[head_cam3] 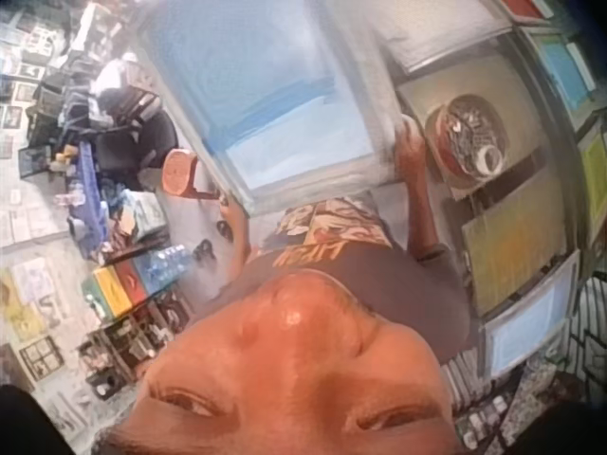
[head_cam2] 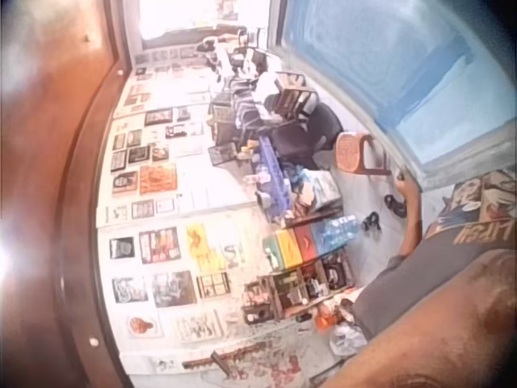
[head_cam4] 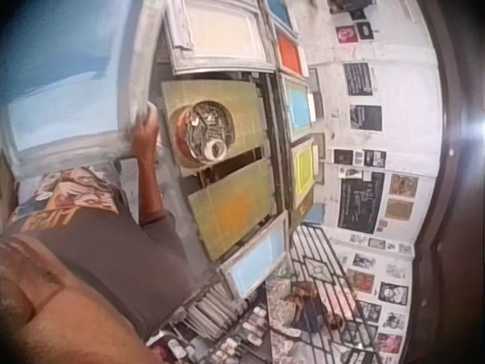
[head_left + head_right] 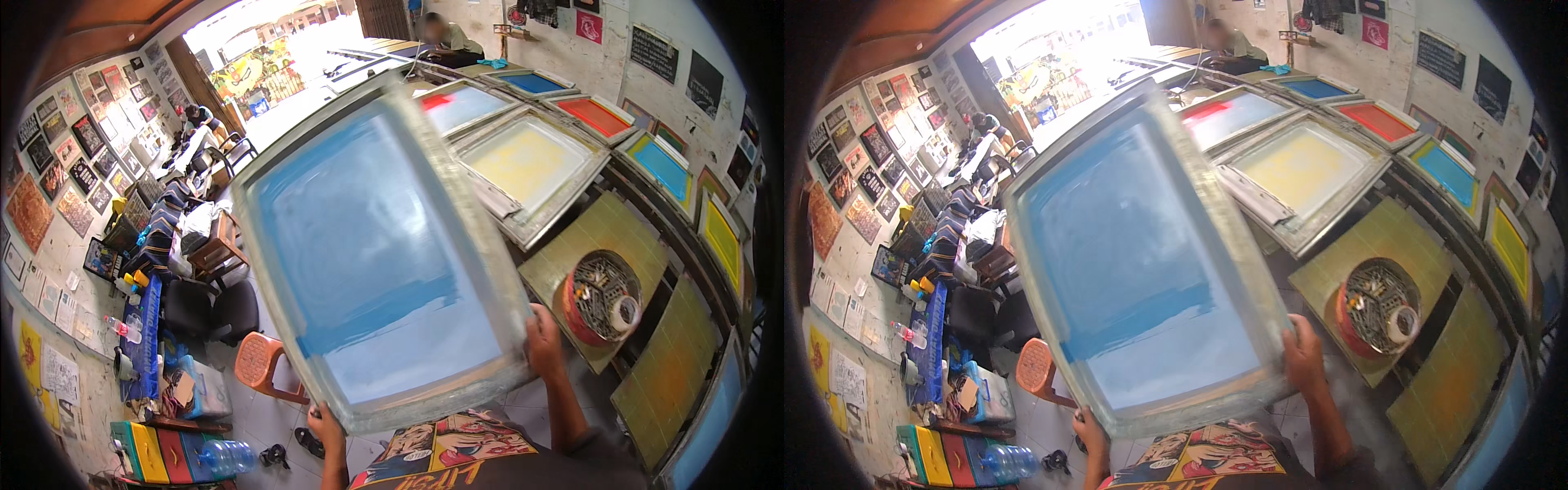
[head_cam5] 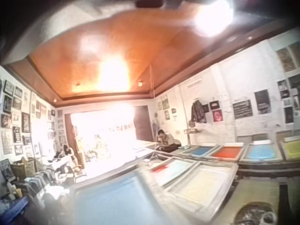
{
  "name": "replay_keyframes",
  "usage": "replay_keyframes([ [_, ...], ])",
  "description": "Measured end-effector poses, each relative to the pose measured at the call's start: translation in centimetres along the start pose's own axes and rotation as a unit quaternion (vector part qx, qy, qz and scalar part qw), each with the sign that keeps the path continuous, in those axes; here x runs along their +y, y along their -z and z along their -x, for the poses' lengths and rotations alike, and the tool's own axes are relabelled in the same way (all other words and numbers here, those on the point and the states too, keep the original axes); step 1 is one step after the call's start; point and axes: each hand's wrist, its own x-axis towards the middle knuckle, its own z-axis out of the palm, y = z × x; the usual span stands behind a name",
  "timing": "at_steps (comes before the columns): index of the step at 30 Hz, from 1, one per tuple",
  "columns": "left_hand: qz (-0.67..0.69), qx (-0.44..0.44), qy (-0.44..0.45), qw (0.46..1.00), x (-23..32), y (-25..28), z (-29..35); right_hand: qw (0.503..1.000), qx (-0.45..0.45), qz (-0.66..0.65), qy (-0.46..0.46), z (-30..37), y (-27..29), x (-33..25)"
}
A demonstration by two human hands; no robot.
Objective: The person uses a wrench to tighten bolts on the corners of a screen frame. They lift the frame to inspect it, then place it back down to continue tightening the hardware. The person repeats this process, handling the frame and adjusting the bolts to secure the assembly.
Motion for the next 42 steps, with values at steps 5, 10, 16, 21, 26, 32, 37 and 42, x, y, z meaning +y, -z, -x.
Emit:
replay_keyframes([
  [5,0.056,0.143,0.064,0.986,-3.8,0.7,-5.1,0.990,-0.139,0.015,-0.023,-10.6,-13.1,-0.8],
  [10,0.108,0.228,0.097,0.963,-1.7,-2.3,-12.3,0.972,-0.230,0.002,0.044,-21.9,-26.5,0.9],
  [16,-0.346,0.183,0.115,0.913,-2.9,-2.6,-21.1,0.935,-0.352,-0.034,0.033,-35.0,-41.1,-2.2],
  [21,0.139,0.332,0.279,0.890,5.4,-7.7,-28.8,0.906,-0.422,-0.029,-0.009,-42.1,-51.8,-1.9],
  [26,-0.084,0.373,0.102,0.918,2.9,-9.3,-43.6,0.913,-0.407,-0.033,-0.017,-49.2,-64.1,-0.5],
  [32,0.036,0.211,0.034,0.976,3.7,-11.7,-69.7,0.953,-0.275,-0.096,-0.088,-59.3,-74.3,2.0],
  [37,0.131,0.046,0.015,0.990,11.5,-19.0,-89.3,0.976,-0.144,-0.114,-0.119,-67.7,-79.3,3.0],
  [42,0.146,-0.084,0.003,0.986,14.4,-30.7,-104.3,0.988,-0.014,-0.100,-0.114,-77.2,-82.3,6.4],
])
